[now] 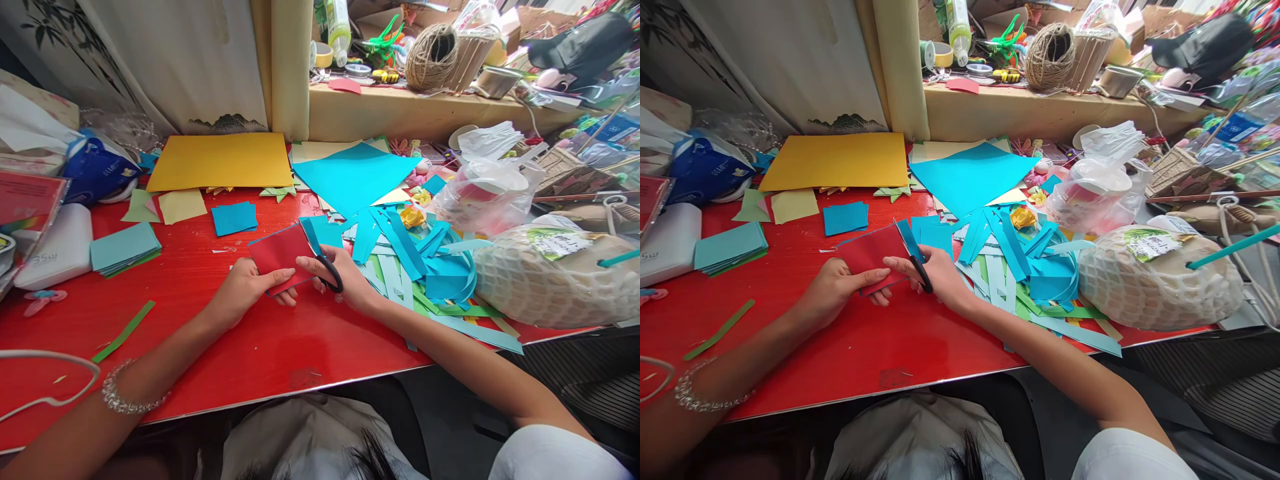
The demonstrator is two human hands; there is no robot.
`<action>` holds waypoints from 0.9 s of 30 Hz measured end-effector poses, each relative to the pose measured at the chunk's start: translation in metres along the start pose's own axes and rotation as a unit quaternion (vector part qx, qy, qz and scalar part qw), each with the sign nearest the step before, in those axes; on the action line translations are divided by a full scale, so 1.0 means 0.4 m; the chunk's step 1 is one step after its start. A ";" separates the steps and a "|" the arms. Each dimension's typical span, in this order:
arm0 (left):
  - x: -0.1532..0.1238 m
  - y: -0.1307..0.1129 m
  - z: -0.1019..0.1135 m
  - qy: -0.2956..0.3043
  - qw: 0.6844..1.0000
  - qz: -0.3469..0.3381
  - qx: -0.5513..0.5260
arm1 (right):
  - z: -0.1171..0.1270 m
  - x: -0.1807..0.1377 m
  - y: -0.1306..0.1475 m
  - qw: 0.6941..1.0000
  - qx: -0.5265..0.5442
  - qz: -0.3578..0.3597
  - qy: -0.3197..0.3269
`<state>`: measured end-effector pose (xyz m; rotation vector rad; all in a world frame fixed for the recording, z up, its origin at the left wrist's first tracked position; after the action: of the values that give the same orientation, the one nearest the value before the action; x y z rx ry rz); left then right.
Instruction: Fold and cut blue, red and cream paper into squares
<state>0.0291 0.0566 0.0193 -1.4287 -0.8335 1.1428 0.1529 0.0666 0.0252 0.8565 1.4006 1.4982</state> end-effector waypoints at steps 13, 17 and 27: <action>0.003 0.000 -0.004 0.004 1.000 -0.007 0.000 | -0.004 -0.004 -0.009 1.000 0.006 0.014 -0.012; 0.002 0.001 -0.002 -0.003 1.000 0.003 0.002 | -0.003 -0.010 -0.004 0.999 0.003 0.030 -0.026; 0.001 -0.002 0.000 -0.009 0.999 -0.001 -0.038 | 0.006 -0.001 0.000 0.997 0.011 0.049 -0.060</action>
<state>0.0291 0.0571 0.0199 -1.4802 -0.8989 1.1343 0.1553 0.0670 0.0255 1.0260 1.3050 1.4810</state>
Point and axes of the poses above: each hand's wrist, its own x-axis towards the middle knuckle, its own z-axis out of the back of the hand, y = z × x, the point moved 8 cm from there along x, towards the middle knuckle, and after that the axes turned 4 degrees about -x, right-handed, at the moved point
